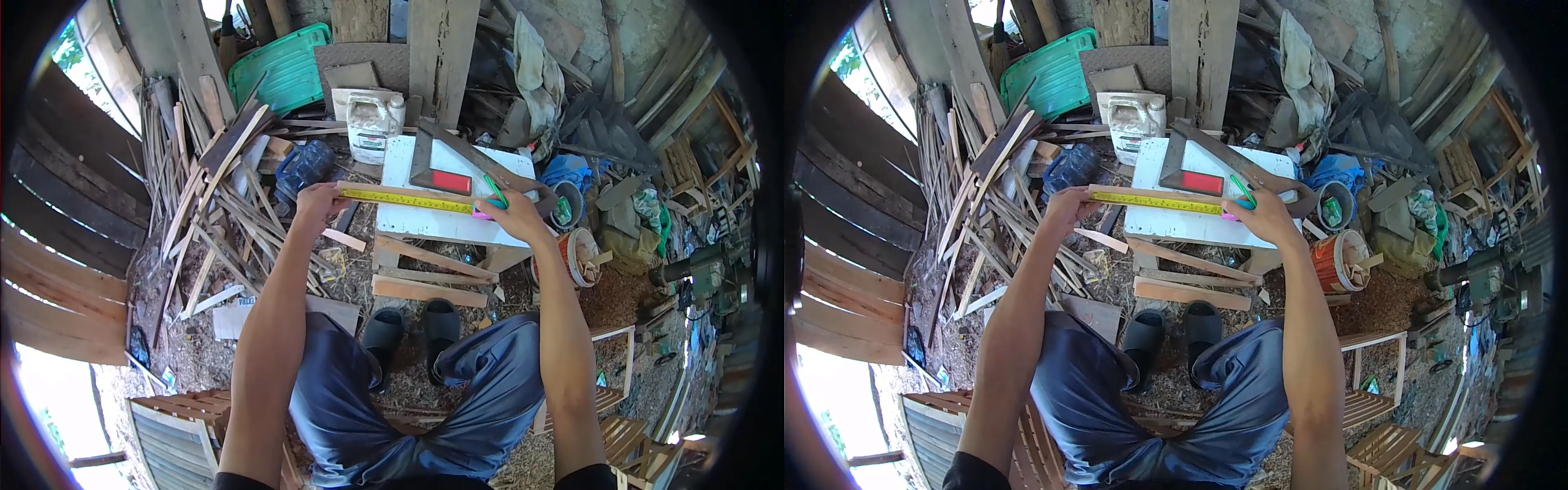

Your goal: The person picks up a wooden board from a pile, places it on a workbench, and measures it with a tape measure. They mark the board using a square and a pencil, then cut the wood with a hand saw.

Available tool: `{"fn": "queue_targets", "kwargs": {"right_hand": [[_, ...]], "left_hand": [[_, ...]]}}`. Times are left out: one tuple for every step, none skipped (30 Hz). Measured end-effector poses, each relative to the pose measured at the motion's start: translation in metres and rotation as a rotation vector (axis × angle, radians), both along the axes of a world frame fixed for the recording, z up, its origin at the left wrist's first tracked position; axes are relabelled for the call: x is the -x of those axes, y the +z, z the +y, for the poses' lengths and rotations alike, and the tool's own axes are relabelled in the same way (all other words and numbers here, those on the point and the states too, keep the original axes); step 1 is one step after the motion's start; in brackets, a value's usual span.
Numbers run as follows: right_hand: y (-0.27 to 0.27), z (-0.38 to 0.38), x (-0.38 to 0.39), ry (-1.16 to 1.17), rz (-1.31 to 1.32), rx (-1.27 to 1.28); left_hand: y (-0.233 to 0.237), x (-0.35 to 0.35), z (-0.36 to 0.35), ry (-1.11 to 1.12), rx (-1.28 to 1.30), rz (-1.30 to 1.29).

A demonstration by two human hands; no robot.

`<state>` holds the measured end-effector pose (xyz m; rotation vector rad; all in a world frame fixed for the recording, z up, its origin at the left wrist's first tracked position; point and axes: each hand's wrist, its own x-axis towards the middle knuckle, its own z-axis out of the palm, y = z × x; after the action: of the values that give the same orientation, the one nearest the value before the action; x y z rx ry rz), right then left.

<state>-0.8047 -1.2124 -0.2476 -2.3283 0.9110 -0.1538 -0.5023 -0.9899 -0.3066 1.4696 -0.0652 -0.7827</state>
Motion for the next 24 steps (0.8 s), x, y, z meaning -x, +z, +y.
{"fn": "queue_targets", "kwargs": {"right_hand": [[0.0, -0.001, 0.0, -0.005, 0.002, -0.002], [-0.001, -0.001, 0.0, -0.006, 0.002, -0.008], [-0.002, -0.001, -0.001, -0.005, 0.002, -0.014], [-0.002, -0.001, -0.001, -0.007, 0.002, -0.016], [-0.002, -0.002, -0.001, 0.003, 0.005, -0.016], [-0.001, -0.002, -0.001, 0.013, 0.008, -0.014], [-0.001, -0.001, -0.001, 0.012, 0.008, -0.014], [-0.001, 0.0, -0.001, -0.001, -0.009, 0.005], [-0.001, 0.001, -0.001, -0.013, -0.027, 0.024], [-0.001, 0.001, -0.001, -0.015, -0.026, 0.023], [-0.001, 0.0, -0.002, -0.015, -0.031, 0.005], [-0.001, 0.0, -0.002, -0.015, -0.035, -0.013], [-0.003, -0.002, -0.003, -0.017, -0.035, -0.014], [-0.006, -0.003, -0.004, 0.0, -0.044, -0.006], [-0.008, -0.004, -0.004, 0.016, -0.053, 0.003], [-0.009, -0.005, -0.004, 0.012, -0.053, 0.003], [-0.012, -0.005, -0.004, 0.0, -0.045, 0.024], [-0.012, -0.004, -0.005, -0.012, -0.037, 0.045], [-0.011, -0.004, -0.005, -0.014, -0.039, 0.043], [-0.01, -0.004, -0.006, 0.002, -0.036, 0.029], [-0.009, -0.004, -0.006, 0.018, -0.033, 0.017], [-0.007, -0.004, -0.007, 0.015, -0.033, 0.018], [-0.007, -0.003, -0.007, 0.013, -0.036, 0.021], [-0.007, -0.003, -0.007, 0.013, -0.039, 0.024]], "left_hand": [[0.001, 0.001, 0.0, -0.005, -0.002, 0.002], [0.002, 0.001, 0.002, -0.017, -0.007, -0.009], [0.001, 0.0, 0.003, -0.028, -0.012, -0.021], [0.001, 0.0, 0.003, -0.03, -0.014, -0.021], [0.0, 0.0, 0.003, -0.031, -0.007, -0.03], [0.001, 0.001, 0.003, -0.032, 0.002, -0.039], [0.002, 0.001, 0.004, -0.032, 0.002, -0.039], [0.003, 0.002, 0.005, -0.048, -0.016, -0.068], [0.002, 0.002, 0.006, -0.064, -0.034, -0.097], [0.002, 0.002, 0.006, -0.065, -0.035, -0.097], [0.002, 0.001, 0.007, -0.065, -0.044, -0.11], [0.004, 0.003, 0.007, -0.065, -0.054, -0.123], [0.006, 0.005, 0.007, -0.066, -0.056, -0.123], [0.009, 0.006, 0.007, -0.079, -0.172, -0.202], [0.01, 0.007, 0.006, -0.092, -0.287, -0.281], [0.01, 0.008, 0.004, -0.097, -0.287, -0.281], [0.01, 0.01, 0.002, -0.051, -0.433, -0.695], [0.016, 0.014, 0.001, 0.001, -0.571, -1.112], [0.022, 0.017, -0.003, -0.002, -0.571, -1.114], [0.028, 0.022, -0.01, -0.038, -0.32, -1.242], [0.039, 0.032, -0.018, -0.074, -0.06, -1.355], [0.047, 0.044, -0.025, -0.165, -0.028, -1.418], [0.052, 0.059, -0.033, -0.257, 0.004, -1.477], [0.058, 0.078, -0.039, -0.333, 0.059, -1.45]]}}
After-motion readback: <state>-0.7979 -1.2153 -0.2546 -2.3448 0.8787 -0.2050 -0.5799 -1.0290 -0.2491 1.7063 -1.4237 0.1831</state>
